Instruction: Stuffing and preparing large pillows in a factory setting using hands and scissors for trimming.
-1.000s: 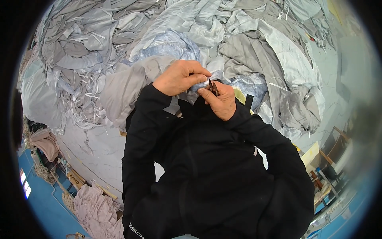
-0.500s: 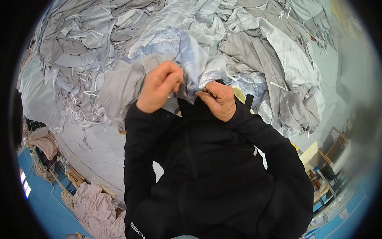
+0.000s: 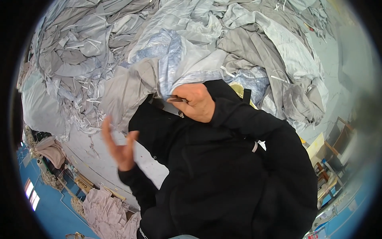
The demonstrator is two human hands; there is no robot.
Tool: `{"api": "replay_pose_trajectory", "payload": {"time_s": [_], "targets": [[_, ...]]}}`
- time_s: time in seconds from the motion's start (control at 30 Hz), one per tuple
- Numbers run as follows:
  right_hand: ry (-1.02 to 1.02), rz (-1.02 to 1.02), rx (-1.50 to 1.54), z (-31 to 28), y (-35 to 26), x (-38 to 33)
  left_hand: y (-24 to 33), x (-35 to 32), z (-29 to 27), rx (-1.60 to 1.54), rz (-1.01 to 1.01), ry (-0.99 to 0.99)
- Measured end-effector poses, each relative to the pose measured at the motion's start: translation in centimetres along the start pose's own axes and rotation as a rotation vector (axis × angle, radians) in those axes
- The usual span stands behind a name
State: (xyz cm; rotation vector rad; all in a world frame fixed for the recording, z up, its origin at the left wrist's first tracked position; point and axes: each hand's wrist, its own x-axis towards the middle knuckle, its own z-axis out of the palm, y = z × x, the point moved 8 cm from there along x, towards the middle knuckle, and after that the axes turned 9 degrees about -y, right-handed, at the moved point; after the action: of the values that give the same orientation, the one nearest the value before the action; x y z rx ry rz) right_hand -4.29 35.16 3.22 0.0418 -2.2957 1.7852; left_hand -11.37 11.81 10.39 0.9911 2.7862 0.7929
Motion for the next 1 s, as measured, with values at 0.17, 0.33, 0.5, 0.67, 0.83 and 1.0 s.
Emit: {"api": "replay_pose_trajectory", "payload": {"time_s": [0.17, 0.33, 0.5, 0.67, 0.83, 1.0], "targets": [[-0.092, -0.037, 0.017, 1.5, -0.9, 0.7, 5.8, 4.2, 11.2, -0.499, 0.024, -0.201], [-0.002, -0.007, -0.075, -0.2, -0.8, 0.4, 3.2, 5.1, 12.9, -0.643, -0.043, -0.126], [0.208, 0.172, -0.342, -4.4, 3.5, -0.2, 3.0, 5.1, 10.4, -0.53, 0.027, -0.024], [0.055, 0.085, -0.2, -5.4, 4.5, 0.1, 1.1, 4.6, 8.1, -0.617, -0.116, 0.083], [0.236, 0.152, -0.137, -7.0, 6.3, 0.1, -1.6, 3.7, 7.7, -1.023, -0.24, 0.151], [0.145, 0.108, -0.131, -6.9, 8.8, 3.0, -3.1, 2.9, 7.5, -1.209, -0.251, 0.2]]}}
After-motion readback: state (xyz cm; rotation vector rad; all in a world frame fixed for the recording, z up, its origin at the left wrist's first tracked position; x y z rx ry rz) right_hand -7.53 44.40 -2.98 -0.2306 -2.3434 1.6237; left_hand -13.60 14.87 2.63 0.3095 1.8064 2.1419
